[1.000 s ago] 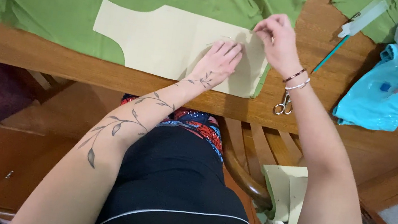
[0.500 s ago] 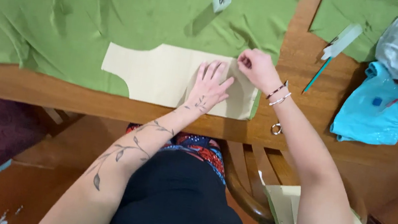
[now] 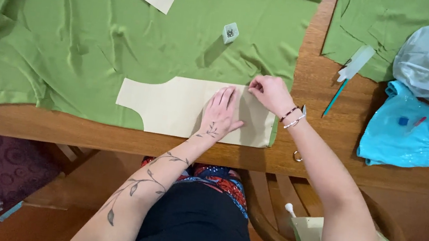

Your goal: Pinning a paper pattern onto green fabric on a wooden table.

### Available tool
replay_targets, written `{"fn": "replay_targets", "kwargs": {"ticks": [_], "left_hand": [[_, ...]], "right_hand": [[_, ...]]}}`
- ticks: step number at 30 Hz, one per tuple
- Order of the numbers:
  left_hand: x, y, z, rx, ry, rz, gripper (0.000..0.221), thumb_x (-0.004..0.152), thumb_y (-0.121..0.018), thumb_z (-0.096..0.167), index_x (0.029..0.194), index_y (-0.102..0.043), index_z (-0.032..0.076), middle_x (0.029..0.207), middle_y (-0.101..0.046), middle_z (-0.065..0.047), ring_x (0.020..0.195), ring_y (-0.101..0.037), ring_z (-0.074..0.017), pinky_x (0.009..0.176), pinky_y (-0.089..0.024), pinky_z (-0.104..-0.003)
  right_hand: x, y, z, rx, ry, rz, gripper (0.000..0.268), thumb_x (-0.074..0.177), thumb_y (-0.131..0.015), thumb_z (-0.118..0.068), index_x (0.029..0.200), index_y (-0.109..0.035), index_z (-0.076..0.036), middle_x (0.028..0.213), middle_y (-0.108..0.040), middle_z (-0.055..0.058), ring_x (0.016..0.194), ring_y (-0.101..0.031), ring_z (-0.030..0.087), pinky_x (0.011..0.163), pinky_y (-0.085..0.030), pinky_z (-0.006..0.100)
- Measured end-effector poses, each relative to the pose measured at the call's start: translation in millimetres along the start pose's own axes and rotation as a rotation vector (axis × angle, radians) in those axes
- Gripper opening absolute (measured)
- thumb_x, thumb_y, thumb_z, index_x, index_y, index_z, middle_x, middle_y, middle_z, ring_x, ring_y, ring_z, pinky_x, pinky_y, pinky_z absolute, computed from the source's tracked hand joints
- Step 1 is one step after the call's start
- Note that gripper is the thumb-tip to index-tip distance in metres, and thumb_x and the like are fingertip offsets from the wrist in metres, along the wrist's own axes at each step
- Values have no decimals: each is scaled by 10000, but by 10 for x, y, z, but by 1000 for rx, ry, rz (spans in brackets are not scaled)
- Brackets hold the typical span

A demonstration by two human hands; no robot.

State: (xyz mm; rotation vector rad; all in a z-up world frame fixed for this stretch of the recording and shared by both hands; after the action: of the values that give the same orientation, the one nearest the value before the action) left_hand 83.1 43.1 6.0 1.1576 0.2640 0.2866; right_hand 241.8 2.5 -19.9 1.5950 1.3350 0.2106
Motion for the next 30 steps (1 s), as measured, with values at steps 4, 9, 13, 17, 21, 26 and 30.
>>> {"fn": "replay_targets", "kwargs": {"ticks": [4,9,13,17,21,26,30], "left_hand": [[49,37,-18,-21,-6,-18,997,649,-874,528,1414,-482,22,1430,-436,-149,1372,-411,-299,1150,-413,-431],[45,33,-16,20,4,-75,1072,615,-877,530,1465,-438,46,1437,-402,-135,1380,-391,-298,1141,-420,-435],[33,30,-5,3,25,-79,1043,653,-854,544,1470,-438,47,1441,-392,-140,1385,-381,-300,1154,-399,-435],[21,48,-3,-3,48,-58,1013,653,-855,540,1457,-467,61,1415,-405,-159,1372,-395,-326,1164,-380,-436],[34,54,-27,-38,21,-50,991,637,-871,487,1439,-483,53,1382,-423,-166,1354,-416,-328,1174,-376,-417],[27,80,-229,-154,-46,4,772,752,-809,410,1358,-534,17,1336,-464,-163,1316,-466,-309,1166,-385,-385],[-46,190,-324,-283,-51,-67,676,772,-758,266,1335,-525,-27,1376,-412,-180,1335,-447,-332,1171,-397,-395]], "right_hand": [[43,-38,-7,-39,-56,-38,69,907,-706,-286,932,-703,-221,875,-694,14,889,-719,272,793,-575,433],[56,-43,-120,-41,-26,-57,77,961,-660,-282,955,-674,-207,929,-654,65,967,-697,346,830,-562,479],[61,-40,-154,-28,-17,-50,88,955,-671,-291,945,-667,-204,914,-656,68,973,-693,343,834,-556,478],[34,30,-167,68,-43,-1,108,911,-730,-290,982,-686,-222,905,-721,37,953,-710,294,828,-554,466],[47,-14,-14,146,-96,40,227,835,-804,-309,983,-641,-252,880,-744,-71,891,-722,181,811,-548,383],[3,26,-154,-82,-9,78,218,850,-791,-283,965,-619,-214,876,-703,1,896,-709,270,799,-565,434],[-42,-253,-394,-193,189,101,196,913,-724,-298,1015,-585,-204,922,-640,52,963,-684,305,821,-570,443]]}}
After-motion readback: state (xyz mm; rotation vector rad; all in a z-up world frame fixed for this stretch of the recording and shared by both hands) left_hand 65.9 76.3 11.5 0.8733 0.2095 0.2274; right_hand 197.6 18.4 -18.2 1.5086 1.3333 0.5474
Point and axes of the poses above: each hand's wrist, its own x-axis towards the middle knuckle, its own y-axis out of the back of the hand, z = x × y, the point moved 8 cm from there along x, towards the middle knuckle
